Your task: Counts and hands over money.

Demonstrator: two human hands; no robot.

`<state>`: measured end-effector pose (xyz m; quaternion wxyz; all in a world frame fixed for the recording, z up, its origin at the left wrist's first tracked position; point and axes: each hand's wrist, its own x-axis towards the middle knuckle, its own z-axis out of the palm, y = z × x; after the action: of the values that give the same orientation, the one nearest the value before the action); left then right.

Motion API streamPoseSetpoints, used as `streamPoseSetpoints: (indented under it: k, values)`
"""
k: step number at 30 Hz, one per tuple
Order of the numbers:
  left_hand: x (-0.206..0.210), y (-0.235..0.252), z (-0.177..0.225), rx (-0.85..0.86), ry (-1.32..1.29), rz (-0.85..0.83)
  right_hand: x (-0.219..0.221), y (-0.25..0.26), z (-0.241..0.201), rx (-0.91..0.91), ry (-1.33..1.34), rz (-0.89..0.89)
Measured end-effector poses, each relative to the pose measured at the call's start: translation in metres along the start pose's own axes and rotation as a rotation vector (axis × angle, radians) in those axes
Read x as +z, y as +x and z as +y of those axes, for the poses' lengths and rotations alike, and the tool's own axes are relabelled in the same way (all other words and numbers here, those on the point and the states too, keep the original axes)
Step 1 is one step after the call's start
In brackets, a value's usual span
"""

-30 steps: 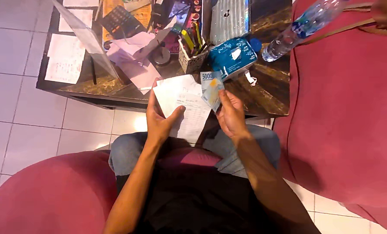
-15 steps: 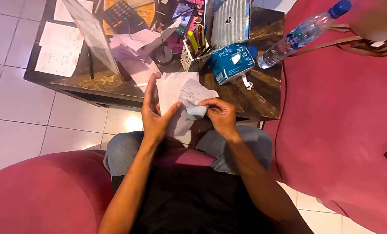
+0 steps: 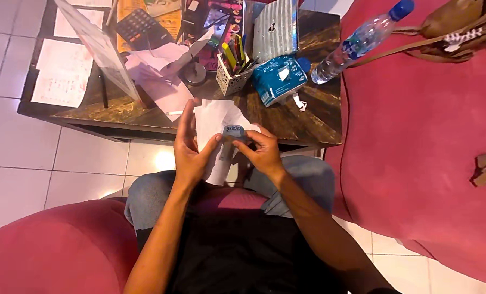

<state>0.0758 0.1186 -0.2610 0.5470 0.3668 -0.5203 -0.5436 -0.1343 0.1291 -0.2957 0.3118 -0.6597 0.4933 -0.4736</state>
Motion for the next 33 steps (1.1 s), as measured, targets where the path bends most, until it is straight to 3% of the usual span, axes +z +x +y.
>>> streamPoseSetpoints:
  k: [7, 12, 16, 21, 24, 29, 33]
  values:
    - [-0.007, 0.004, -0.004, 0.03, 0.0, 0.017, -0.005, 0.002, 0.003, -0.061, 0.105, 0.011]
    - [-0.008, 0.004, -0.003, 0.082, 0.044, 0.047, -0.014, 0.001, -0.003, 0.13, 0.352, 0.036]
    - [-0.01, 0.001, -0.001, 0.064, 0.04, 0.07, -0.027, 0.004, -0.004, 0.317, 0.393, 0.105]
    - [-0.013, 0.0, 0.0, 0.039, 0.059, 0.127, -0.04, 0.02, 0.012, 0.303, 0.391, 0.2]
    - [-0.022, 0.002, 0.0, 0.085, 0.149, 0.275, -0.057, 0.039, 0.022, 0.349, 0.178, 0.243]
    - [-0.033, -0.001, -0.002, 0.142, 0.22, 0.395, -0.047, 0.055, 0.048, 0.273, -0.594, 0.021]
    - [-0.035, -0.002, 0.0, 0.148, 0.203, 0.4, -0.045, 0.057, 0.045, 0.123, -0.781, 0.123]
